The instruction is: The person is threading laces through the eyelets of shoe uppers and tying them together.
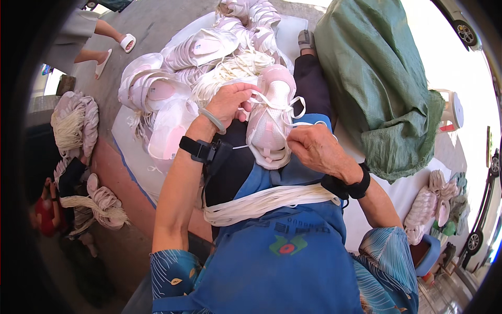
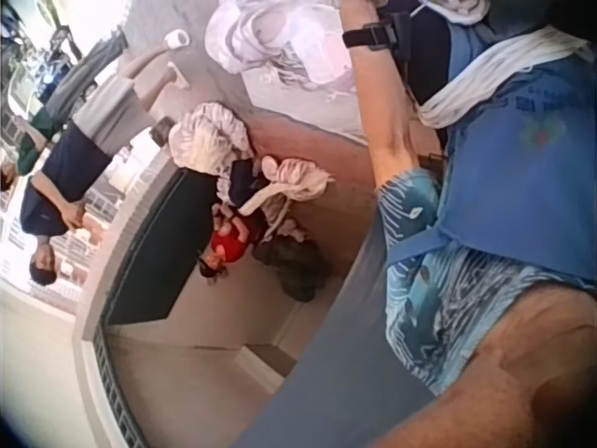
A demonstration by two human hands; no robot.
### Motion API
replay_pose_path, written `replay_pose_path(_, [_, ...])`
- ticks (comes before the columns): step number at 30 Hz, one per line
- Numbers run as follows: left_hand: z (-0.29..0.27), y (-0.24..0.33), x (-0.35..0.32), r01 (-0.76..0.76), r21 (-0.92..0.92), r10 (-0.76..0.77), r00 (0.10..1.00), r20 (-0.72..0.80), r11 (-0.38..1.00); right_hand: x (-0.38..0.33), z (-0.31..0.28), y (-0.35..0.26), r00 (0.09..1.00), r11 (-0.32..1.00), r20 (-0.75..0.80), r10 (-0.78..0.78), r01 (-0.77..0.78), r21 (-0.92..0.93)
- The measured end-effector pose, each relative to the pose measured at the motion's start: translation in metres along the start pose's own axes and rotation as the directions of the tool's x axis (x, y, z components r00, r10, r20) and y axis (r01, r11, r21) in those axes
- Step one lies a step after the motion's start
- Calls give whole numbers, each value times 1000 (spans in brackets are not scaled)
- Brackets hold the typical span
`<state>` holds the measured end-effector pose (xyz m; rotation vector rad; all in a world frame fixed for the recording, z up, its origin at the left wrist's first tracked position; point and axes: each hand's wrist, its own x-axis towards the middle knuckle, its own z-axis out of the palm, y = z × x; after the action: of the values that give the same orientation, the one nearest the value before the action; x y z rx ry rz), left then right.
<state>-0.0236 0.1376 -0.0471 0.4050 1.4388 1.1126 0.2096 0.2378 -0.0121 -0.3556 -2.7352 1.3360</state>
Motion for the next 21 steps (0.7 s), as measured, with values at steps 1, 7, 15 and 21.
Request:
replay_pose_path(1, [0, -1, 2, 6, -1, -6, 1000, 3, 1000, -3, -2, 1, 1000, 1000, 1, 6, -6, 3])
replay_pose_path(7, [10, -6, 12, 26, -16, -27, 999, -31, 1000, -19, -25, -4, 990, 986, 120, 76, -92, 137])
replay_pose_path(15, [31, -21, 18, -13, -94, 7, 997, -71, 995, -44, -56, -13, 944, 939, 278, 177, -247, 239])
replay_pose_path(21, [26, -15, 13, -10, -122, 5, 999, -42, 992, -45, -41, -7, 936, 916, 258, 237, -304, 261])
